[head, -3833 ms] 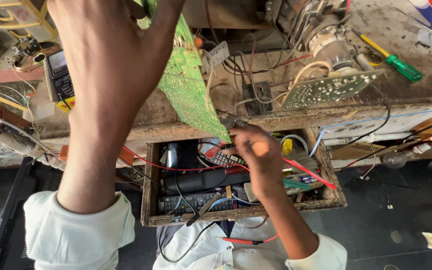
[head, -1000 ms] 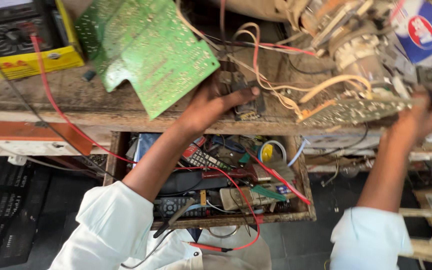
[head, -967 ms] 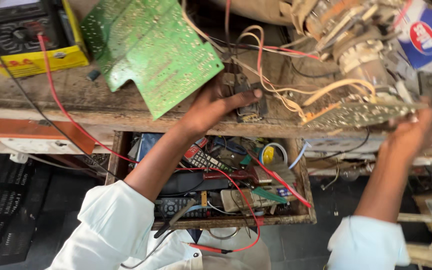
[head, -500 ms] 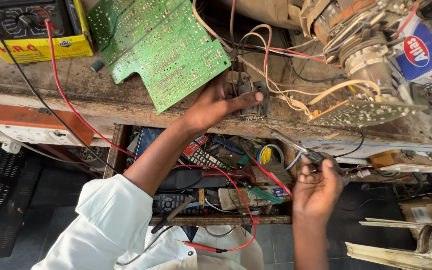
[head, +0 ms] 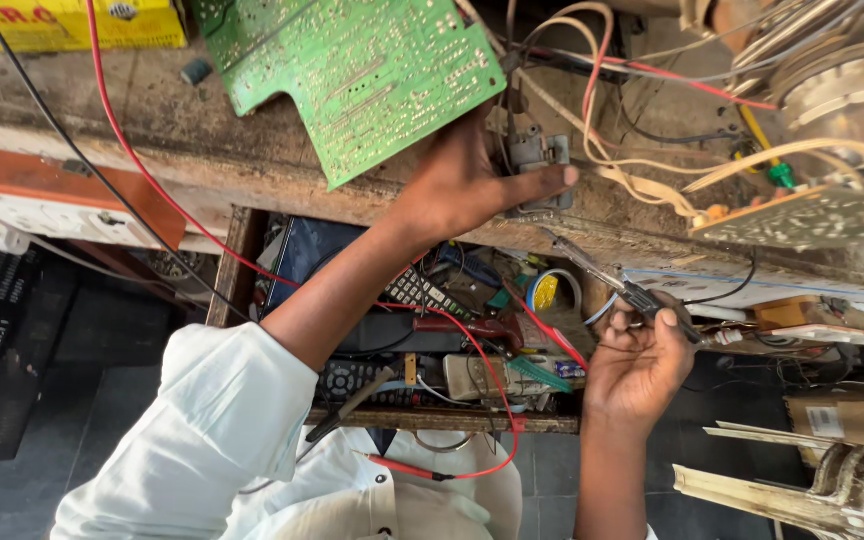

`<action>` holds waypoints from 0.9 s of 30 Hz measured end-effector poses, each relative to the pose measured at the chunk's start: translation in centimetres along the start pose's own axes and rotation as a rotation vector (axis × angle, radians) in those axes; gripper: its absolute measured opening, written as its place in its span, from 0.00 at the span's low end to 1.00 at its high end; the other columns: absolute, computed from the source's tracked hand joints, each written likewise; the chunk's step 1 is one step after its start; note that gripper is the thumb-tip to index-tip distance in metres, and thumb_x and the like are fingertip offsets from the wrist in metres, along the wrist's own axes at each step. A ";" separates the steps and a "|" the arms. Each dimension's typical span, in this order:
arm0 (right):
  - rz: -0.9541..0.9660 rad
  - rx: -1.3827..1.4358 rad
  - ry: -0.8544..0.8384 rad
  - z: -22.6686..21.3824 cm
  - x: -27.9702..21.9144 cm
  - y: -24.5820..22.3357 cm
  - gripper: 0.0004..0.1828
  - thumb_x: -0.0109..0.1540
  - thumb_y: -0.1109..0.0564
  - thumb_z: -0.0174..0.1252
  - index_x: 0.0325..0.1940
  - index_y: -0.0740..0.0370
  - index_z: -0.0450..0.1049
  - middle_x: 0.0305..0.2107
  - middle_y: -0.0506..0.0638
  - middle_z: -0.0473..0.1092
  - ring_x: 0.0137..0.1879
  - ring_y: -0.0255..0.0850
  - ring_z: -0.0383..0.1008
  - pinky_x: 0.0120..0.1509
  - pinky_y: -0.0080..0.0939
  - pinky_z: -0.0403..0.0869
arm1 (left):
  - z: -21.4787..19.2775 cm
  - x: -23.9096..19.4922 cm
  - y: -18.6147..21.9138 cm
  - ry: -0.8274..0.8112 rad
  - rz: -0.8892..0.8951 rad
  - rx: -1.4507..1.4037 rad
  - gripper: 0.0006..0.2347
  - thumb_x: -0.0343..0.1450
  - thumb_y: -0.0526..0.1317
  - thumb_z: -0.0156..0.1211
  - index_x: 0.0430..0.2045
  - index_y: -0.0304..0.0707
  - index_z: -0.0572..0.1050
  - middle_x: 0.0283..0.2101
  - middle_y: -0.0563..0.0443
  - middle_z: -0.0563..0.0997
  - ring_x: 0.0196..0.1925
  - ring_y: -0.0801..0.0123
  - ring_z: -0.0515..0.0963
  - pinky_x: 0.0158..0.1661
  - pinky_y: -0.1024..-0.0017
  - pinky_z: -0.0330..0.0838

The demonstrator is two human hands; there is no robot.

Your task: The person uses a multimeter to test points on a green circuit board, then uses a soldering iron to work on a small component attached to a separate board. The person handles the boards and tools throughout the clip.

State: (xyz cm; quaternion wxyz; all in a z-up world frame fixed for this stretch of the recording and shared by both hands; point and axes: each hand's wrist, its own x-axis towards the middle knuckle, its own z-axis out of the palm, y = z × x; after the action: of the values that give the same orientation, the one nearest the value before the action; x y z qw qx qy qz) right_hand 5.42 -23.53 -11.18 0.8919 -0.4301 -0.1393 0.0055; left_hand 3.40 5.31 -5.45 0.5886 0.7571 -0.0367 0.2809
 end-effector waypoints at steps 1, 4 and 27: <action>-0.023 -0.034 -0.024 -0.1 0.0 -0.1 0.13 0.68 0.58 0.56 0.52 0.70 0.74 0.39 0.58 0.75 0.39 0.41 0.73 0.43 0.36 0.71 | 0.1 0.0 -0.1 0.016 0.050 0.019 0.52 0.65 0.60 0.76 0.72 0.22 0.47 0.72 0.22 0.61 0.77 0.38 0.60 0.74 0.50 0.55; -0.085 -0.102 -0.074 -0.3 0.3 -0.4 0.14 0.65 0.61 0.55 0.53 0.70 0.73 0.39 0.58 0.74 0.40 0.44 0.75 0.45 0.39 0.73 | 0.2 -0.1 -0.3 -0.013 -0.053 0.055 0.53 0.62 0.61 0.75 0.71 0.24 0.47 0.69 0.25 0.61 0.73 0.42 0.63 0.70 0.53 0.61; -0.083 -0.128 -0.098 -0.4 0.6 0.7 0.13 0.64 0.68 0.57 0.53 0.72 0.72 0.42 0.59 0.73 0.42 0.45 0.76 0.49 0.37 0.77 | 0.7 -0.7 -1.9 0.062 0.105 0.217 0.45 0.63 0.61 0.78 0.66 0.31 0.61 0.61 0.37 0.75 0.65 0.52 0.76 0.66 0.61 0.71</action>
State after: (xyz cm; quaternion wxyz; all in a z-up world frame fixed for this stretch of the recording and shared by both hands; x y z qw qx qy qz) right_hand 6.22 -23.32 -11.84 0.8541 -0.4794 -0.2007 -0.0194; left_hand 3.83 5.08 -7.56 0.4886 0.8043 -0.0274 0.3370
